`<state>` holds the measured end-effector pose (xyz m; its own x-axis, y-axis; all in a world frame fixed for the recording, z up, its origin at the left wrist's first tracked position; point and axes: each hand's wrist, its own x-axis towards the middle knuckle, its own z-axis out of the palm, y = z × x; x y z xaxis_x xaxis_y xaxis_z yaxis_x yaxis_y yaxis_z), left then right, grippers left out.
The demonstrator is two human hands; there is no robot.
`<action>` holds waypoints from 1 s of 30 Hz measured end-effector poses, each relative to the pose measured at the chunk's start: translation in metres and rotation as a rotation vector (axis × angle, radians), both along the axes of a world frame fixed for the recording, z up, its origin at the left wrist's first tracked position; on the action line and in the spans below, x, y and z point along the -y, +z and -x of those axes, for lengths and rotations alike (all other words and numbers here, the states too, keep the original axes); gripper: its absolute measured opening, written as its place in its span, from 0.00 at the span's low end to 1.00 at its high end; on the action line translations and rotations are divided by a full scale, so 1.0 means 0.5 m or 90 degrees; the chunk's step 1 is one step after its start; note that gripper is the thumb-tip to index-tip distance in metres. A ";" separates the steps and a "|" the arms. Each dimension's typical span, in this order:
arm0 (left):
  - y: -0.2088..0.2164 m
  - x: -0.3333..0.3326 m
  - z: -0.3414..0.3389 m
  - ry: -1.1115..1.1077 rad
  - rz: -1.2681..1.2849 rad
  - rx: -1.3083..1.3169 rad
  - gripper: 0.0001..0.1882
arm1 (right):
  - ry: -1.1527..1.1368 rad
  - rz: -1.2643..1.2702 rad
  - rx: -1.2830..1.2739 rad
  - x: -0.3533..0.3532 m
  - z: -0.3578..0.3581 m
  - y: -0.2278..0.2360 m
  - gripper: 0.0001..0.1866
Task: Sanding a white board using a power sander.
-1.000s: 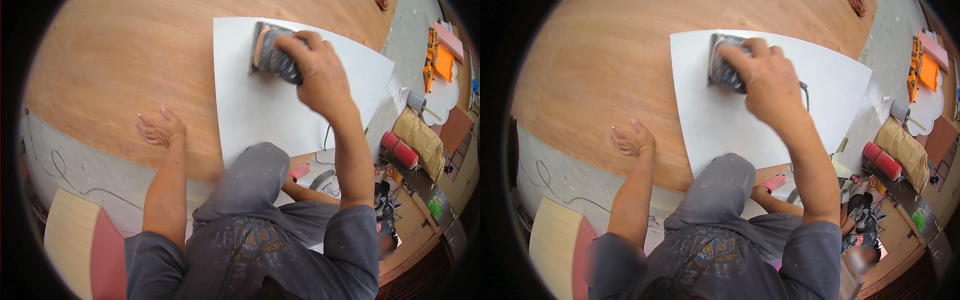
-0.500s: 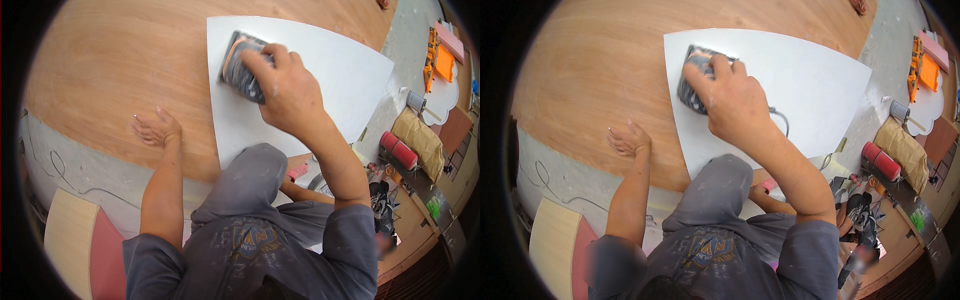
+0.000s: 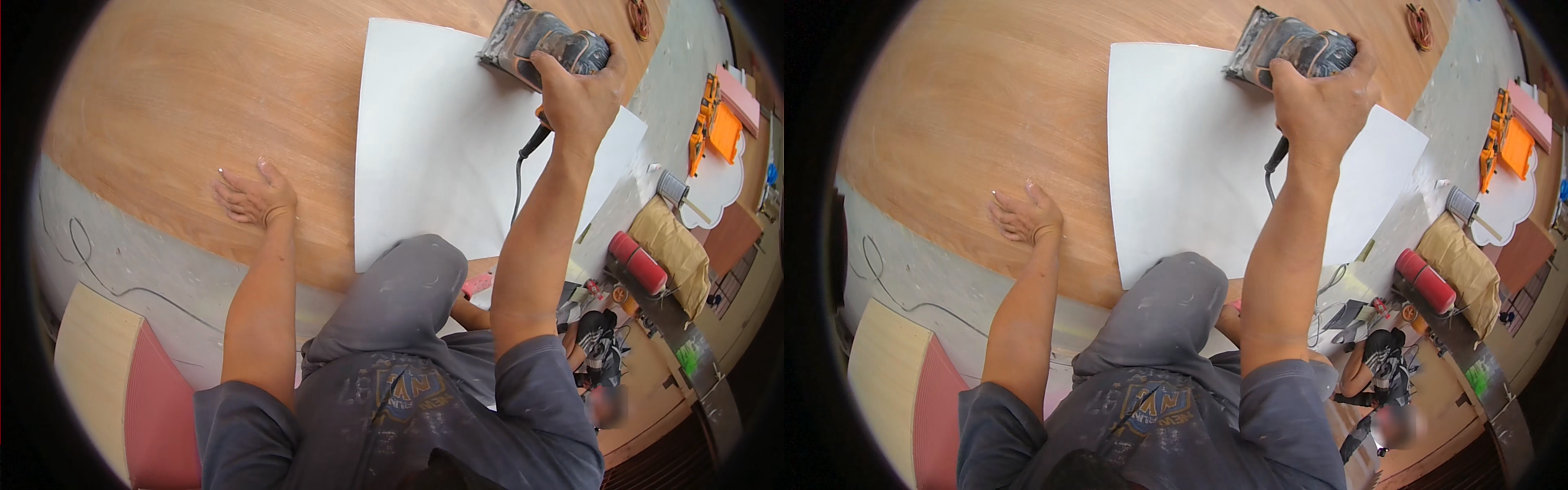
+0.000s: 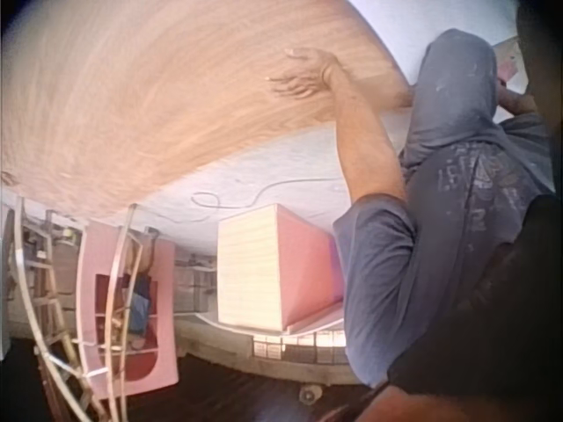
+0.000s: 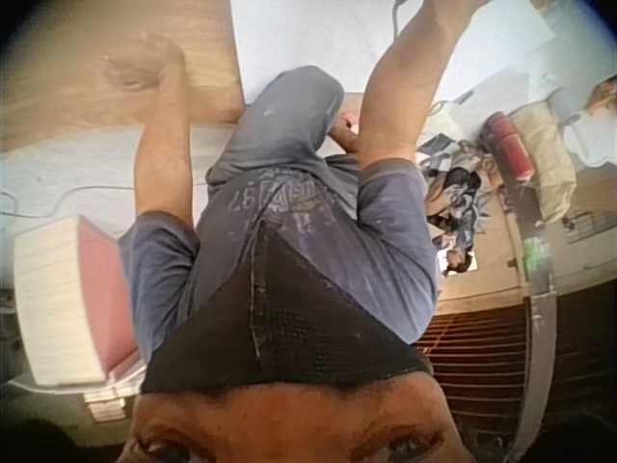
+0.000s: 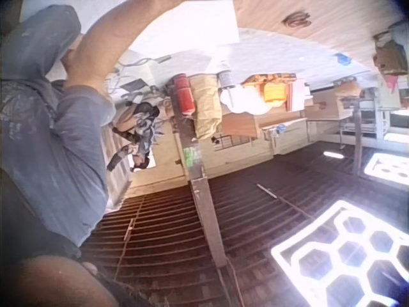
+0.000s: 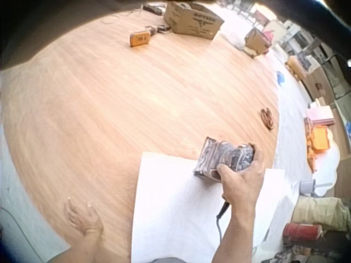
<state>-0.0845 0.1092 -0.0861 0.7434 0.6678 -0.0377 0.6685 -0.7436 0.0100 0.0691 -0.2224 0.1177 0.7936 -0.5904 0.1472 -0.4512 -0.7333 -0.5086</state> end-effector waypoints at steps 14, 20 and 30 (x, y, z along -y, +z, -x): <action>-0.008 -0.010 -0.016 0.038 0.023 -0.027 0.45 | 0.196 0.009 -0.043 -0.214 0.027 -0.018 0.34; -0.016 -0.010 -0.014 0.041 0.000 -0.007 0.45 | 0.068 0.012 -0.071 -0.089 -0.010 0.001 0.35; -0.014 -0.010 -0.002 -0.012 -0.029 0.024 0.44 | -0.191 -0.119 0.054 0.149 -0.024 0.026 0.40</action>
<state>-0.0834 0.1142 -0.0929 0.7561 0.6542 0.0214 0.6543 -0.7562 0.0005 0.0811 -0.2970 0.1304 0.5711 -0.8177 0.0722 -0.5827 -0.4658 -0.6659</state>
